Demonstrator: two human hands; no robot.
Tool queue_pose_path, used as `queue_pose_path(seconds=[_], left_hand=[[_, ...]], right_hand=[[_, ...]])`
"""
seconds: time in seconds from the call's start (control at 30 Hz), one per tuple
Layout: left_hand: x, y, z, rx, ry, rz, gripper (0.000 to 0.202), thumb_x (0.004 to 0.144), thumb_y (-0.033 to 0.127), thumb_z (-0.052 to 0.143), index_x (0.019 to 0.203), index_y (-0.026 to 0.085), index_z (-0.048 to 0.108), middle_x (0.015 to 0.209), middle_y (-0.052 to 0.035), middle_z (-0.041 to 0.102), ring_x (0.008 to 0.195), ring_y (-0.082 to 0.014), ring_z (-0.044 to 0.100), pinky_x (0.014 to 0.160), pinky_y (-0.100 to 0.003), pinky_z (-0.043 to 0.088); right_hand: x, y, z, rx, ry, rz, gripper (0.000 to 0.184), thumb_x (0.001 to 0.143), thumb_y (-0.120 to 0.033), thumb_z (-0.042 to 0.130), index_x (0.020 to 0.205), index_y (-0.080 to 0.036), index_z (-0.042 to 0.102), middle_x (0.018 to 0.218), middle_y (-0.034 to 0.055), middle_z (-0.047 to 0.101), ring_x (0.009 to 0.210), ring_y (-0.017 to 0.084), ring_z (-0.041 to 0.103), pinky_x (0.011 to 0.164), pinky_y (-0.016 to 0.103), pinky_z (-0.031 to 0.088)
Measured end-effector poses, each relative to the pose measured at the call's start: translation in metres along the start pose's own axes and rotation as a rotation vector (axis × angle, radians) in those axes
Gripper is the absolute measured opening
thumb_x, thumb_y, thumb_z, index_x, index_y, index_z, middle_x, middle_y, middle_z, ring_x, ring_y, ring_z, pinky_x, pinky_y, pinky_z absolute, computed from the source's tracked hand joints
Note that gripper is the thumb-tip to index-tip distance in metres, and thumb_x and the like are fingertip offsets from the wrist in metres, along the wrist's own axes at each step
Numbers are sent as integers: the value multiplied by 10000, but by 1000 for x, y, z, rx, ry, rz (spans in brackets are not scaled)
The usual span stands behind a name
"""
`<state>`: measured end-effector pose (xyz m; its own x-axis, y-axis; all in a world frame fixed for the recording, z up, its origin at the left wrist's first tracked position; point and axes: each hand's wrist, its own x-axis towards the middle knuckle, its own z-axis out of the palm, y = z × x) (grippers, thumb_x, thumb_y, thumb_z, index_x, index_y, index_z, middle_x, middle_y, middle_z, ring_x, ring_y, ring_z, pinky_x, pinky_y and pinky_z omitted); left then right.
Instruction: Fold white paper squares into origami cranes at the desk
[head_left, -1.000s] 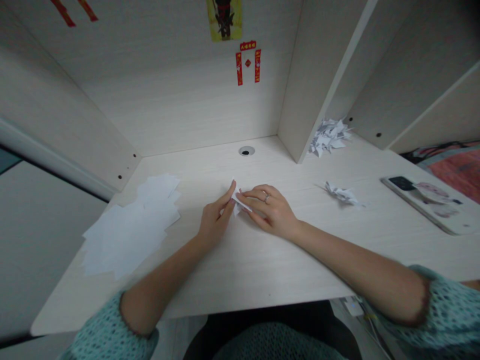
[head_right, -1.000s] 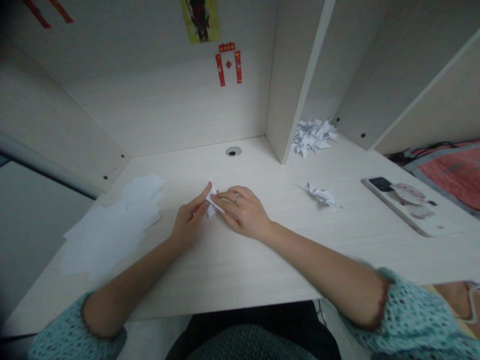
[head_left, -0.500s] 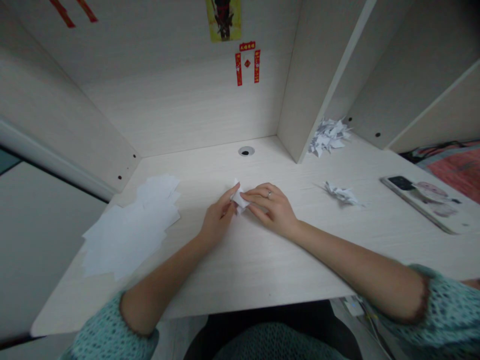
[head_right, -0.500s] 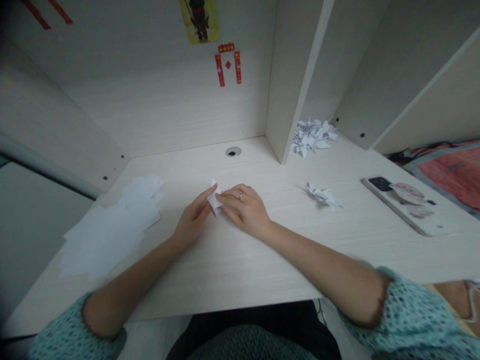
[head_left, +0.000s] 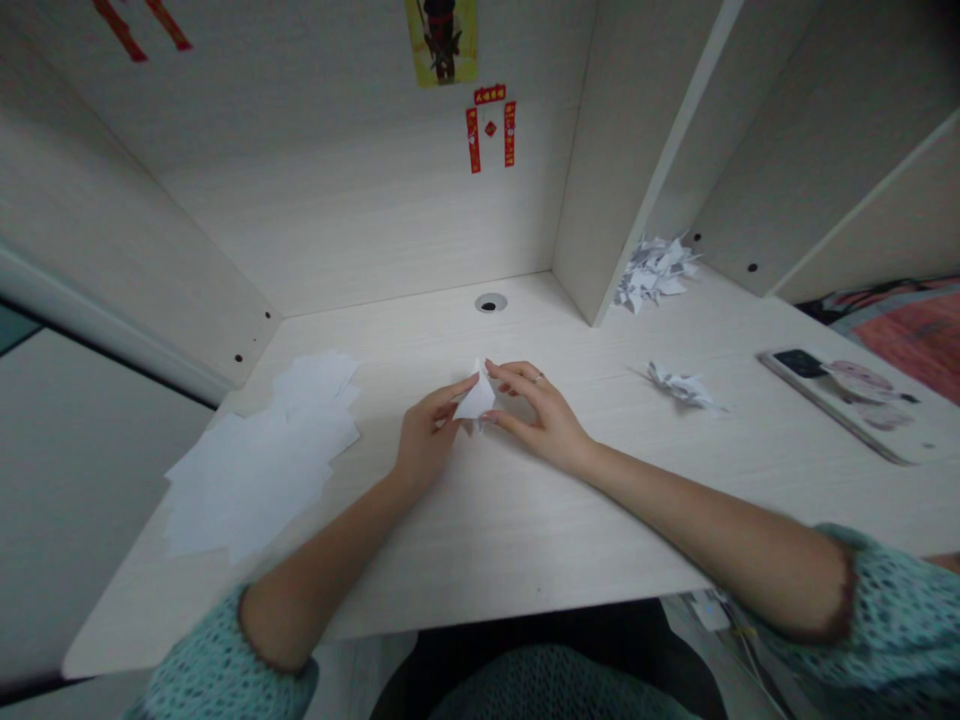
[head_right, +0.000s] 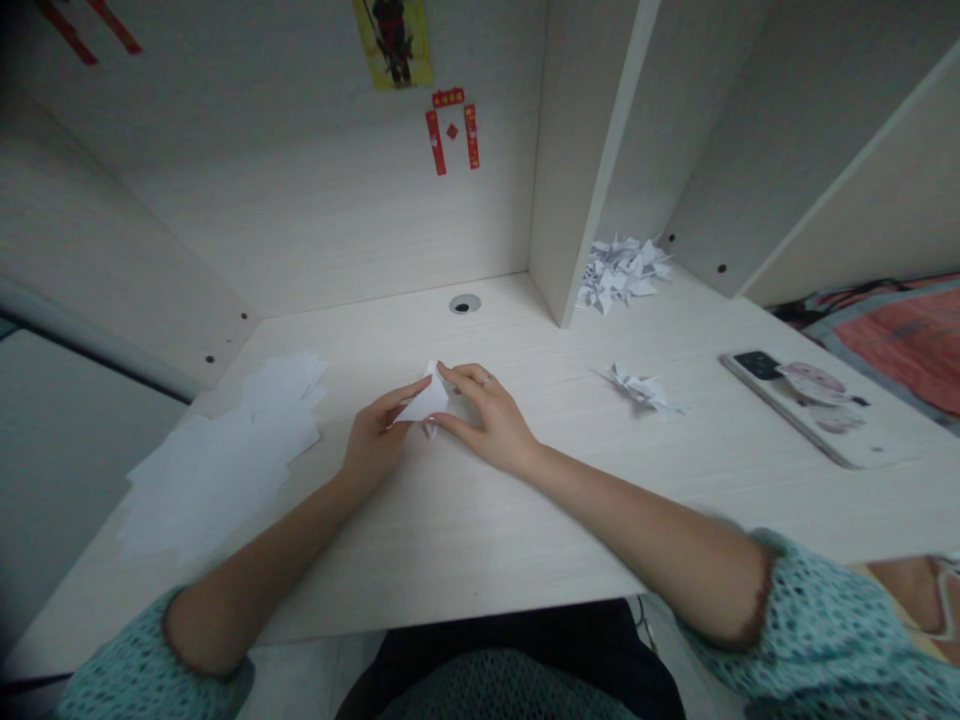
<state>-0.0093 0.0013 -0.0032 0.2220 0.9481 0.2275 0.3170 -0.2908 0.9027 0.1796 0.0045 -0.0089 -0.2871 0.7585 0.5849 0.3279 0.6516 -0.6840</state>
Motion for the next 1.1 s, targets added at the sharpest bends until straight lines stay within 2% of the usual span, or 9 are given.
queue_pose_path(seconds=[0.13,0.23,0.3,0.43,0.6,0.73,0.83,0.97,1.1], left_hand=[[1,2,-1,22,94,3,392,809,182,531,1191,220,610,1245,-36,620,1154,-191,573,972,-355,473],[3,1,-1,-10,116,26,378,815,223,560,1190,225,611,1239,-26,623,1155,-194,574,1002,-361,452],[2,1,0,-26,104,58,414,808,230,585,1222,218,585,1257,-32,611,1153,-206,576,1002,-361,454],[-1,2,-1,100,62,121,555,810,222,601,1345,254,457,1298,-29,579,1174,-220,559,992,-351,465],[-3,2,-3,331,-10,218,553,843,173,533,1363,321,420,1313,17,561,1138,-211,587,946,-346,498],[-4,3,-1,487,13,272,508,889,166,439,1376,305,404,1213,2,640,1006,-189,661,834,-304,549],[-5,7,0,562,-6,381,571,861,168,471,1408,273,347,1279,-31,594,1064,-192,633,873,-309,539],[-9,12,2,656,8,527,655,802,318,614,1396,218,357,1387,-95,483,1209,-230,530,992,-369,473],[-10,14,5,703,93,553,648,773,416,658,1341,201,432,1403,-127,455,1186,-224,551,968,-343,495]], right_hand=[[1,1,1,64,-48,67,479,843,-354,599,1301,-255,497,1075,88,590,909,182,574,835,366,482],[2,-1,1,67,-130,92,280,844,-364,597,1091,-242,646,974,60,661,925,193,589,845,355,456],[2,-2,1,60,-138,113,222,842,-374,596,988,-228,677,909,48,685,889,192,600,824,343,454],[1,-5,-1,9,-91,132,278,826,-404,607,1011,-206,669,876,53,690,821,186,607,757,316,463],[-1,-6,-2,-122,-65,119,259,836,-356,595,1014,-187,678,803,52,694,746,178,622,698,293,461],[-2,-5,-2,-166,-52,135,181,852,-279,555,897,-199,711,742,39,697,675,161,628,651,270,453],[-2,-5,-2,-181,-25,158,183,852,-264,543,850,-211,718,727,31,702,659,157,632,632,260,447],[-2,-6,-3,-218,6,177,173,837,-256,551,814,-206,715,715,24,709,659,162,642,654,267,448],[-1,-9,-3,-215,-26,209,175,834,-260,549,767,-201,699,668,3,702,615,149,639,625,253,436]])
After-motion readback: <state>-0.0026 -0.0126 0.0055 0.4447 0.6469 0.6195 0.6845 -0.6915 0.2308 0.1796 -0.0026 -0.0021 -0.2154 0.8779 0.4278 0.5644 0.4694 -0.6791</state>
